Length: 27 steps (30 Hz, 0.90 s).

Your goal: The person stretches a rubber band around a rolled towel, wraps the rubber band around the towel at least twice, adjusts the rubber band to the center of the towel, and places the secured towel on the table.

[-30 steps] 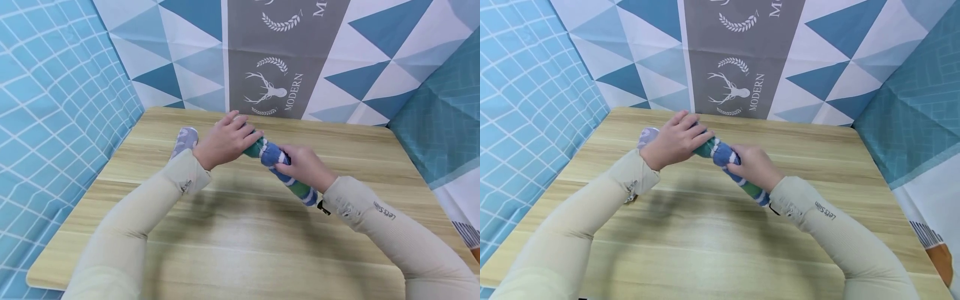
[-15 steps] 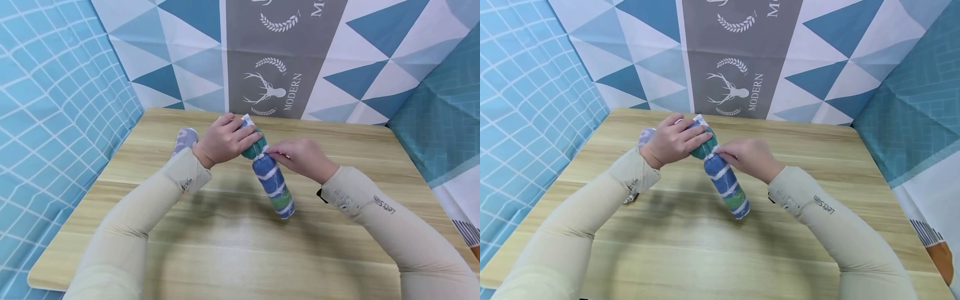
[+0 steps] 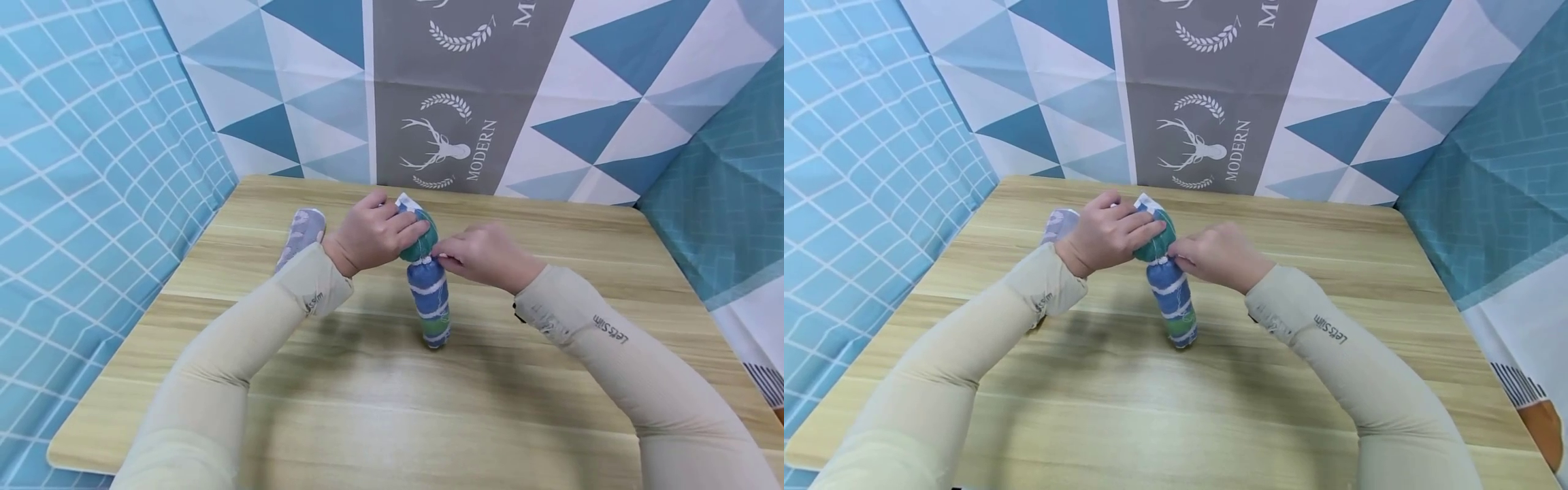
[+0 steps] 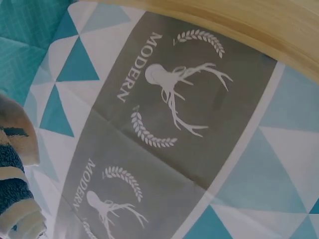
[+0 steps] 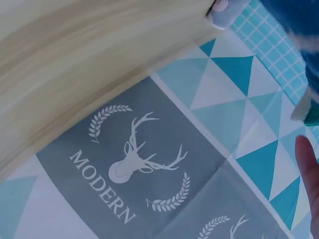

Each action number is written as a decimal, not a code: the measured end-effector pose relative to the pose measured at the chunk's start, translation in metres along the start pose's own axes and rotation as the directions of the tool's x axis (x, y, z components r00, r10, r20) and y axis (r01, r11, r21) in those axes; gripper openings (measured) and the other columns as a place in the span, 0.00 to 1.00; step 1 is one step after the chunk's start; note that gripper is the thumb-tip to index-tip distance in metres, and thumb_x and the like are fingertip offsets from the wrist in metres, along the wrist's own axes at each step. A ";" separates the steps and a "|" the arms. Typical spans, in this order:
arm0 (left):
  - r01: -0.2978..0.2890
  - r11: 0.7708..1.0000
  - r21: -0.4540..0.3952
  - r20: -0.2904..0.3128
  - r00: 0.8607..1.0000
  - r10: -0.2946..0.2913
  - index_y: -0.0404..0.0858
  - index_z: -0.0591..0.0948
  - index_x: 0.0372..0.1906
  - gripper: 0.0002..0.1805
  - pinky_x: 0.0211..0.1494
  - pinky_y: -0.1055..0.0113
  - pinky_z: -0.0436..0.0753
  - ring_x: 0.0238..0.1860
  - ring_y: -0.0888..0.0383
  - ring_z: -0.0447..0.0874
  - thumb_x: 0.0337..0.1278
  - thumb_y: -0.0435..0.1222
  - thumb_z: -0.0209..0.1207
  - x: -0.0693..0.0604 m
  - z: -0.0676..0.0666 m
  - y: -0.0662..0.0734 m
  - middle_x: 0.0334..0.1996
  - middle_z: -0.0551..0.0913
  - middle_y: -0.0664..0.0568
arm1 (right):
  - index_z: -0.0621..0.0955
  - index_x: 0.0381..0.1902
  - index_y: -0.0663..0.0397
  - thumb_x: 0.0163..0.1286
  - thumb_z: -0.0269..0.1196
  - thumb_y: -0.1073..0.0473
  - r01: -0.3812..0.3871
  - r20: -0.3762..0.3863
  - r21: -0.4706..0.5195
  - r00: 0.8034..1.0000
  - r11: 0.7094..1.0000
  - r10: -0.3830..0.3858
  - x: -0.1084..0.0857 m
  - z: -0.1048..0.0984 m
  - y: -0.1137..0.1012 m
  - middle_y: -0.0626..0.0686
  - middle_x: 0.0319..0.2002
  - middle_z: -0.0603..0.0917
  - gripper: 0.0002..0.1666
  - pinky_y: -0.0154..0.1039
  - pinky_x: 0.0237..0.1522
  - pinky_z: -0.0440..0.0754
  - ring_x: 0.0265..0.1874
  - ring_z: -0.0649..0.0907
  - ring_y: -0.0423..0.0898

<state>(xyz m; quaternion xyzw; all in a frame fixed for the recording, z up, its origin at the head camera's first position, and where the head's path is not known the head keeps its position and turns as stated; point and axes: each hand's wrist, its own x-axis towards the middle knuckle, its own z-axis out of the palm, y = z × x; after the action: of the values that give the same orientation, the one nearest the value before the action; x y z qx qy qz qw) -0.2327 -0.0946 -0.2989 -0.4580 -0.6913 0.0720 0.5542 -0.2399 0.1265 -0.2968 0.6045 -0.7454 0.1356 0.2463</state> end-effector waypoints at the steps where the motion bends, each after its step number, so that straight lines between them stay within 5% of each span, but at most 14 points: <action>1: -0.002 1.000 0.001 -0.003 1.000 0.002 0.39 0.83 0.31 0.05 0.29 0.62 0.74 0.19 0.53 0.78 0.48 0.28 0.64 0.000 0.001 0.001 0.22 0.82 0.52 | 0.84 0.29 0.60 0.51 0.73 0.68 0.003 0.000 0.028 1.000 1.000 -0.003 0.000 0.001 0.000 0.52 0.25 0.85 0.08 0.36 0.18 0.76 0.16 0.80 0.44; 7: 0.004 1.000 -0.017 -0.012 1.000 -0.004 0.39 0.82 0.28 0.06 0.26 0.63 0.70 0.17 0.54 0.76 0.45 0.27 0.66 -0.001 0.004 0.003 0.20 0.82 0.52 | 0.79 0.27 0.64 0.49 0.68 0.80 -0.042 -0.022 0.292 0.998 0.955 0.051 -0.003 0.013 0.001 0.53 0.27 0.78 0.12 0.38 0.28 0.80 0.25 0.78 0.44; 12: -0.005 0.998 -0.061 0.007 1.000 0.006 0.39 0.81 0.27 0.05 0.26 0.62 0.70 0.18 0.53 0.75 0.45 0.27 0.63 -0.003 0.005 0.001 0.20 0.82 0.52 | 0.76 0.24 0.62 0.48 0.66 0.81 0.000 -0.053 0.382 0.998 0.924 0.022 -0.006 0.017 0.000 0.52 0.25 0.74 0.14 0.39 0.30 0.74 0.26 0.73 0.46; 19: -0.017 0.991 -0.135 0.045 0.999 0.023 0.39 0.81 0.27 0.06 0.26 0.62 0.74 0.20 0.54 0.78 0.42 0.26 0.64 -0.009 0.008 -0.008 0.22 0.83 0.52 | 0.73 0.23 0.57 0.49 0.65 0.79 0.013 0.044 0.471 0.998 0.882 -0.038 -0.013 0.011 -0.006 0.48 0.24 0.70 0.16 0.39 0.32 0.64 0.26 0.67 0.44; 24: 0.009 0.989 -0.147 0.139 0.990 0.011 0.40 0.83 0.27 0.06 0.27 0.61 0.73 0.21 0.54 0.80 0.42 0.27 0.64 -0.010 0.007 -0.017 0.22 0.84 0.52 | 0.74 0.23 0.57 0.51 0.64 0.80 -0.025 0.129 0.440 0.991 0.898 -0.035 -0.016 0.005 -0.012 0.47 0.25 0.70 0.15 0.40 0.33 0.69 0.28 0.70 0.44; 27: 0.047 0.990 -0.135 0.259 0.966 -0.011 0.42 0.84 0.28 0.05 0.27 0.62 0.73 0.22 0.55 0.81 0.45 0.29 0.64 -0.014 0.005 -0.014 0.22 0.85 0.53 | 0.76 0.26 0.57 0.55 0.64 0.77 -0.062 0.207 0.427 0.978 0.902 -0.031 -0.022 0.006 -0.014 0.47 0.27 0.72 0.12 0.41 0.35 0.72 0.31 0.71 0.45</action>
<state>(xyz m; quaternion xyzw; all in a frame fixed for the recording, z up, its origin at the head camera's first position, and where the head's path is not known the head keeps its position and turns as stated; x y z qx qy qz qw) -0.2446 -0.1105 -0.3020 -0.4721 -0.7675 0.0742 0.4273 -0.2245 0.1384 -0.3147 0.6488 -0.7234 0.2348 0.0257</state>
